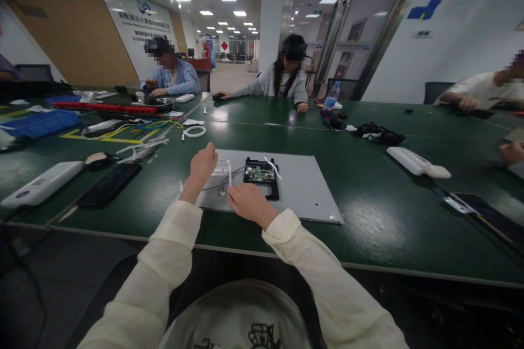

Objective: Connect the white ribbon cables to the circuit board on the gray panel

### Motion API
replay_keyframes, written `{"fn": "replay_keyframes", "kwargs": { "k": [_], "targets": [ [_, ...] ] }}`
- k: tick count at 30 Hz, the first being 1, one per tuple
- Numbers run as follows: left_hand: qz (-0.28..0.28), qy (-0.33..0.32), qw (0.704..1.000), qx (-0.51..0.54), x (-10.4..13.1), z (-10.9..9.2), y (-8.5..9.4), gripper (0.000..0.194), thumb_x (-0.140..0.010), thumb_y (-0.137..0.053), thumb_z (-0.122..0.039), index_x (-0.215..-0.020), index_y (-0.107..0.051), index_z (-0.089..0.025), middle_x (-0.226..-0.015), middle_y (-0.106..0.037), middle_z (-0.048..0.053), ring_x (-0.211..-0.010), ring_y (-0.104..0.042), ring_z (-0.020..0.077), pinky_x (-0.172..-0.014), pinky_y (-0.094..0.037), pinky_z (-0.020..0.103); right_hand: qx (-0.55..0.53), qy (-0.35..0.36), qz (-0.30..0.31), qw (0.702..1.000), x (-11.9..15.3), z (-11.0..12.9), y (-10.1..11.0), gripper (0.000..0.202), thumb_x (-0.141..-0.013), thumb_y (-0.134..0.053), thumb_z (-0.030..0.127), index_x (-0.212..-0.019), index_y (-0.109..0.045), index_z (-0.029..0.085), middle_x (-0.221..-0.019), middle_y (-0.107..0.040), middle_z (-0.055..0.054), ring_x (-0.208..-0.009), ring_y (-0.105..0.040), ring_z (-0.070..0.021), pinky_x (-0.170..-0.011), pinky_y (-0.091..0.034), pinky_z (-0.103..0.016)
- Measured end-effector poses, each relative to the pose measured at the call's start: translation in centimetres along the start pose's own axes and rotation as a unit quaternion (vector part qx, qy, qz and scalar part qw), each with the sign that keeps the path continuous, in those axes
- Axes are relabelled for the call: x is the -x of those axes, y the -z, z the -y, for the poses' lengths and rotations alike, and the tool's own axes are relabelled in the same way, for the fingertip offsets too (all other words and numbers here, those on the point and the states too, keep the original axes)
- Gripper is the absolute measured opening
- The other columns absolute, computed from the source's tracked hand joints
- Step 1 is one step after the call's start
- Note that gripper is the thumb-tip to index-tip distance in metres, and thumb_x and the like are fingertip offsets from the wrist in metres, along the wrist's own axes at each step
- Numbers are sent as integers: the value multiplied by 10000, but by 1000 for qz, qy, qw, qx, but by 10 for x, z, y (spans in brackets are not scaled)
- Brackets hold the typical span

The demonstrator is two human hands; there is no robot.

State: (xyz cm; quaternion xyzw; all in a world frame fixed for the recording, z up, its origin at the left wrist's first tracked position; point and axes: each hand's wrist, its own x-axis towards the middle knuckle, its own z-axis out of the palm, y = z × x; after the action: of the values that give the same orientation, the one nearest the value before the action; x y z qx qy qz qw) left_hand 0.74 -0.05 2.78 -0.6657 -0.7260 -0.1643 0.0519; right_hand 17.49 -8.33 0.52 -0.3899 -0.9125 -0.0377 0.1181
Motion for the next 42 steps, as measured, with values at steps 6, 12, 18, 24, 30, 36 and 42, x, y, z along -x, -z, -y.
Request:
{"fn": "replay_keyframes", "kwargs": {
  "k": [6,12,18,24,30,36,42],
  "targets": [
    [40,53,997,34,1,65,23,266,-841,-400,-341,-910,-577,-156,-944,-646,117,-881,-599,219,-691,-420,266,-73,-63,-75,993,0,-5,-5,201,-901,-412,243,-928,-595,165,-841,-646,-53,-813,-597,-157,-723,-391,-240],
    [197,-16,973,122,9,114,16,382,-779,-403,-483,-795,-620,-169,-869,-665,60,-813,-591,185,-673,-422,228,-120,-87,-107,983,-2,-9,-7,171,-888,-435,228,-886,-598,174,-837,-652,-35,-814,-600,-147,-732,-389,-228],
    [240,-39,957,155,15,126,19,383,-652,-500,-498,-785,-639,-166,-734,-660,37,-717,-586,183,-613,-420,230,-124,-86,-108,983,-2,-10,-8,168,-884,-440,227,-882,-600,175,-830,-651,-32,-807,-597,-146,-727,-383,-228],
    [270,-39,947,170,14,129,22,299,-563,-532,-405,-682,-648,-157,-678,-652,37,-693,-578,185,-623,-414,237,-114,-93,-101,984,-2,-10,-8,157,-879,-455,230,-867,-601,172,-822,-648,-33,-791,-591,-150,-698,-379,-228],
    [303,-33,935,180,20,128,38,377,-578,-519,-461,-706,-673,-142,-646,-627,29,-628,-540,167,-536,-370,228,-123,-85,-107,983,-2,-11,-9,153,-875,-457,215,-858,-602,169,-813,-644,-34,-780,-589,-154,-708,-402,-243],
    [342,4,912,224,27,120,57,388,-577,-546,-486,-742,-658,-153,-721,-647,39,-685,-583,173,-554,-413,216,-172,-8,-157,972,-2,-10,-11,191,-879,-434,193,-962,-600,151,-992,-630,-74,-949,-559,-172,-861,-425,-296],
    [301,-35,925,229,33,113,65,272,-551,-558,-394,-684,-638,-171,-665,-622,7,-626,-572,158,-557,-418,220,-190,20,-126,973,-2,-7,-7,238,-890,-406,203,-1034,-589,151,-1070,-603,-91,-1037,-526,-185,-926,-419,-349]
  ]
}}
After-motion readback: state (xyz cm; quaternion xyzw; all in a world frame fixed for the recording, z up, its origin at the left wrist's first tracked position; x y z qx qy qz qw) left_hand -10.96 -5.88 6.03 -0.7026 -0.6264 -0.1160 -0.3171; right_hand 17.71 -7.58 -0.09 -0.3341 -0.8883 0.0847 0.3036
